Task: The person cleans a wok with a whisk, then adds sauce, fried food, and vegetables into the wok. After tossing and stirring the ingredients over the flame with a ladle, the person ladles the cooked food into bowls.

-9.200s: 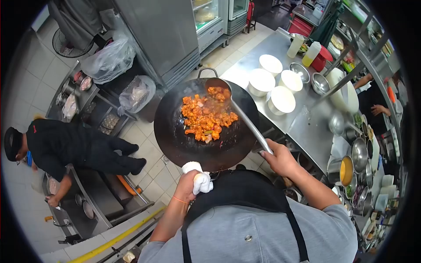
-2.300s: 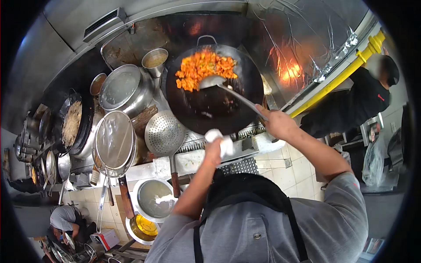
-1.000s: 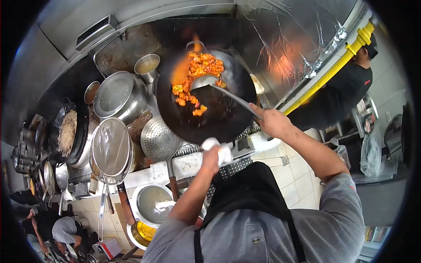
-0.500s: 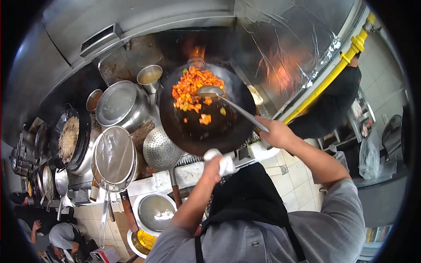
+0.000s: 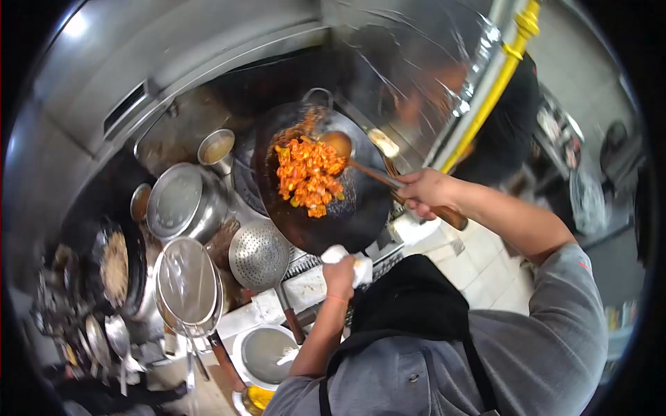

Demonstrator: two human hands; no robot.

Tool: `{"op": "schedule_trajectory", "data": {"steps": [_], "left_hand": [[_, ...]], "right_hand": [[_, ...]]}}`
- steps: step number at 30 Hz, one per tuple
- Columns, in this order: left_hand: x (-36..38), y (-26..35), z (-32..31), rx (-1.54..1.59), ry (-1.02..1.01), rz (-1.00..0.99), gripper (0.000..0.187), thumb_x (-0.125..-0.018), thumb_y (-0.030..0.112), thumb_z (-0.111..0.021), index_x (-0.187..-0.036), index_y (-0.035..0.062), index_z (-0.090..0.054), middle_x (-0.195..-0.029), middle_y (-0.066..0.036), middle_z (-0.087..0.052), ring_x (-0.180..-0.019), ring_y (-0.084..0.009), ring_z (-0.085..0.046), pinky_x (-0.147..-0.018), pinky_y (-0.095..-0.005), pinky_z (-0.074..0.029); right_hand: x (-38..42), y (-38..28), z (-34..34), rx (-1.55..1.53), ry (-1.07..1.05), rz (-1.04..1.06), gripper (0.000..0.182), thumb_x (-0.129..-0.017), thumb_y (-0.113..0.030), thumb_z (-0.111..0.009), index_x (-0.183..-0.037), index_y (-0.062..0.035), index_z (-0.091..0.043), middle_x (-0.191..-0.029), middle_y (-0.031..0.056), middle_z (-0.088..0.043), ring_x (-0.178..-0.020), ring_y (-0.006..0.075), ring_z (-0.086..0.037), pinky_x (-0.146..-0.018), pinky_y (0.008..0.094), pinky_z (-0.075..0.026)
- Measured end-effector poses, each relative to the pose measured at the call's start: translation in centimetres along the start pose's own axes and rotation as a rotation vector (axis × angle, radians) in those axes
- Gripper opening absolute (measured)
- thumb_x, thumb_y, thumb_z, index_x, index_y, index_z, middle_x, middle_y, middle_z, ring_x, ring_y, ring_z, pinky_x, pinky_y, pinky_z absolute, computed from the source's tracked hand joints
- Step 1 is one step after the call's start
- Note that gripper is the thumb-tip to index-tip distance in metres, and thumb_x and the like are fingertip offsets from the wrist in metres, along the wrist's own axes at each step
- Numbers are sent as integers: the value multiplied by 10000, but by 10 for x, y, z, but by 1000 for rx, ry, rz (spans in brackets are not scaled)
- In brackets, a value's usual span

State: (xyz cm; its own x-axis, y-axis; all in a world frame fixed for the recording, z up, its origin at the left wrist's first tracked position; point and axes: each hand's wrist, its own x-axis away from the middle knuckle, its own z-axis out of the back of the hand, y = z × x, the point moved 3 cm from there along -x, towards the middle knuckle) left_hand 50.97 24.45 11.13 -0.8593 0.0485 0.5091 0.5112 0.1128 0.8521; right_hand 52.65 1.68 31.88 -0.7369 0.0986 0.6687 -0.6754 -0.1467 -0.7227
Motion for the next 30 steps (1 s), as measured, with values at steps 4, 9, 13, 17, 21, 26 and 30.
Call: {"op": "schedule_trajectory", "data": {"steps": [4, 9, 13, 17, 21, 26, 30], "left_hand": [[-1, 45, 15, 277, -230, 196, 180, -814, 109, -513, -851, -53, -582, -741, -108, -630, -616, -223, -641, -560, -339, -532], [71, 35, 16, 268, -263, 314, 132, -883, 161, -445, -844, 78, -539, -727, -56, -595, -631, -207, -619, -559, -369, -539], [151, 12, 7, 296, -351, 317, 135, -884, 143, -439, -843, 75, -549, -714, -56, -593, -619, -187, -619, -539, -338, -536], [238, -6, -19, 133, -271, 428, 171, -893, 144, -430, -868, 54, -573, -732, -51, -610, -619, -174, -613, -535, -309, -517], [301, -12, -57, -6, -442, 433, 141, -841, 157, -469, -838, 50, -561, -726, -75, -613, -627, -191, -629, -527, -316, -521], [331, -49, -130, -125, -572, 598, 133, -836, 132, -476, -887, 44, -562, -782, -81, -625, -673, -189, -638, -571, -314, -536], [335, -73, -180, -281, -808, 634, 132, -837, 126, -485, -904, 51, -571, -814, -67, -631, -726, -178, -634, -640, -324, -533]], "right_hand": [[3, 48, 8, -269, -142, -55, 469, -926, -136, -507, -1365, -94, -349, -687, 44, -478, -442, 95, -400, -360, 240, -331], [61, 117, 42, -547, -285, -73, 478, -952, -179, -488, -1393, -129, -312, -721, 35, -468, -442, 55, -367, -345, 208, -300], [128, 192, 79, -828, -474, -43, 475, -948, -173, -489, -1396, -141, -335, -683, 13, -446, -427, 24, -351, -321, 166, -272], [216, 266, 103, -859, -357, -10, 490, -937, -173, -522, -1399, -151, -359, -659, 14, -452, -419, 38, -361, -329, 184, -293], [290, 328, 118, -808, -147, 14, 504, -924, -158, -552, -1397, -164, -378, -659, 19, -469, -416, 56, -363, -339, 203, -305], [389, 395, 145, -961, 28, -47, 484, -930, -138, -535, -1390, -120, -385, -654, 13, -465, -418, 58, -366, -339, 211, -311], [458, 432, 127, -1085, 253, -57, 492, -934, -118, -514, -1402, -101, -364, -655, 20, -468, -417, 58, -363, -340, 207, -305]]}}
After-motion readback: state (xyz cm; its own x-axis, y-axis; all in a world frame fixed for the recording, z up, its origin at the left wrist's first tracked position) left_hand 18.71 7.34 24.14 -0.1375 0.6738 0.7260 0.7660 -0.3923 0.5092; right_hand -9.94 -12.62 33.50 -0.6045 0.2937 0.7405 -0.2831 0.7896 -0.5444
